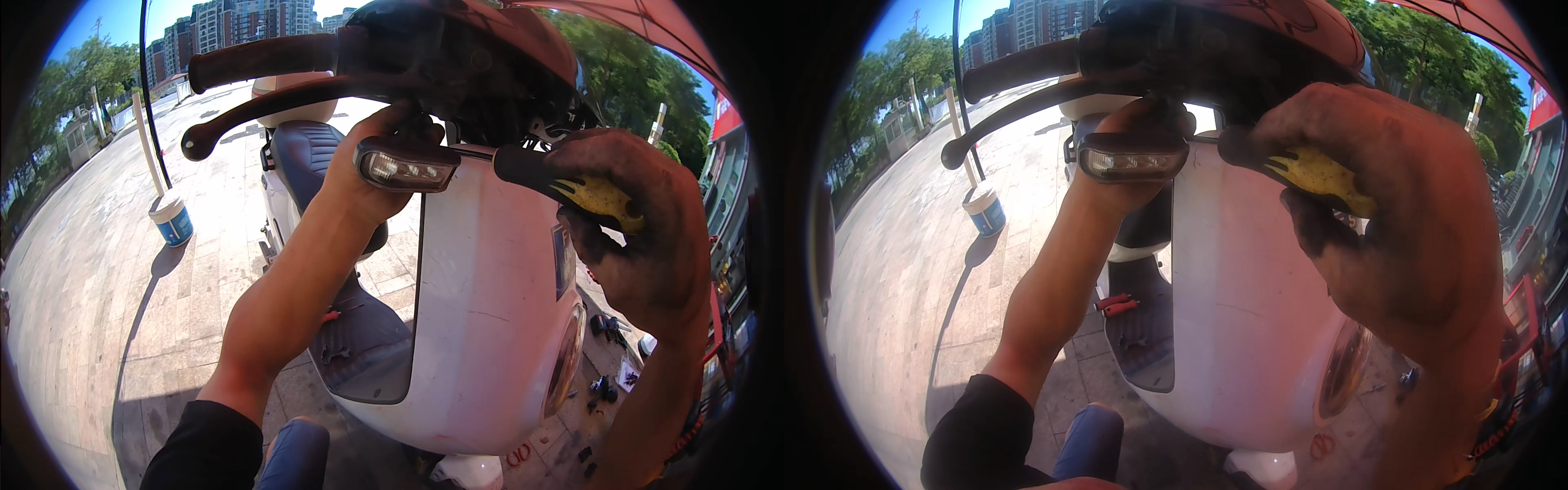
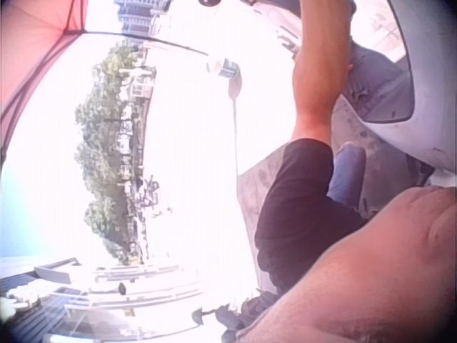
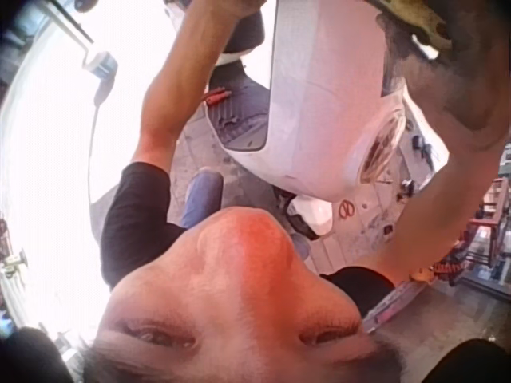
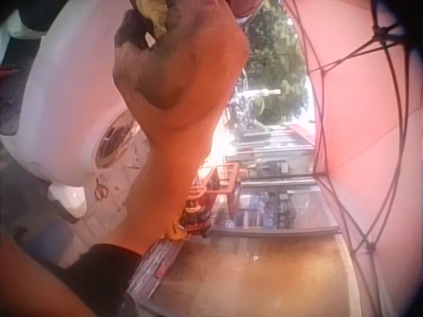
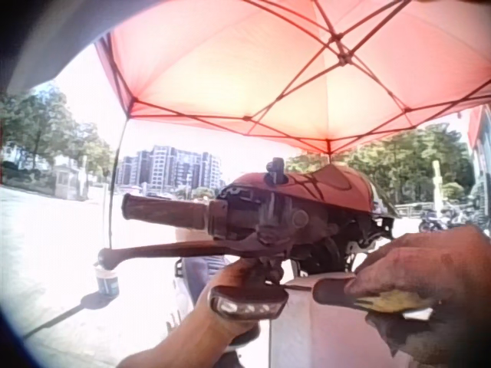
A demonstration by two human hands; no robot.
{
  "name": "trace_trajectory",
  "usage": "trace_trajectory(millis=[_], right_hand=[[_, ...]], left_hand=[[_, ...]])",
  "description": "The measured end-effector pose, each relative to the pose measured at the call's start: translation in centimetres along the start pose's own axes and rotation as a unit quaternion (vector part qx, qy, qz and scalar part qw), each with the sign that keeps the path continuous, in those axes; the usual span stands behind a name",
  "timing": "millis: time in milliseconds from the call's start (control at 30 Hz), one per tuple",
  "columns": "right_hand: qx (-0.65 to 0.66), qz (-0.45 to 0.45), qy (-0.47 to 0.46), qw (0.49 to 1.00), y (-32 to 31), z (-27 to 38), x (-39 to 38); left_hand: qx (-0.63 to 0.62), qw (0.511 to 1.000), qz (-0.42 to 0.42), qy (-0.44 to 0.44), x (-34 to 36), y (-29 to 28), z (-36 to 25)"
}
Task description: The person removes the front cover of a white scooter, detaches the handlebar assembly, and uses a screwdriver to adjust components on the handlebar. The person then reattaches the handlebar and replaces the front cover.
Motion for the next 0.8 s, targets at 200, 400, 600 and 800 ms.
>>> trace_trajectory(millis=[200, 400, 600, 800], right_hand=[[0.095, 0.009, 0.123, 0.988, -1.5, 0.5, -0.7], [0.120, -0.031, 0.160, 0.979, -1.9, 0.4, -4.1], [-0.013, -0.194, 0.207, 0.959, -1.9, 0.0, -6.1], [0.115, -0.219, 0.193, 0.949, 0.4, -0.7, -5.2]], left_hand=[[-0.049, 0.988, -0.111, -0.098, -1.3, 0.3, -1.2], [0.323, 0.945, 0.010, -0.050, -1.0, 1.6, 0.6], [0.177, 0.976, -0.114, 0.063, -2.4, 3.1, 6.2], [-0.236, 0.875, 0.055, -0.418, -14.3, 12.1, 15.0]])
Point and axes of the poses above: each hand's wrist, its own x-axis towards the middle knuckle, its own y-axis out of the palm, z = x × y, the point moved 2 cm from there along x, towards the middle knuckle, and after that the axes turned 7 degrees about x, right-handed, at the moved point
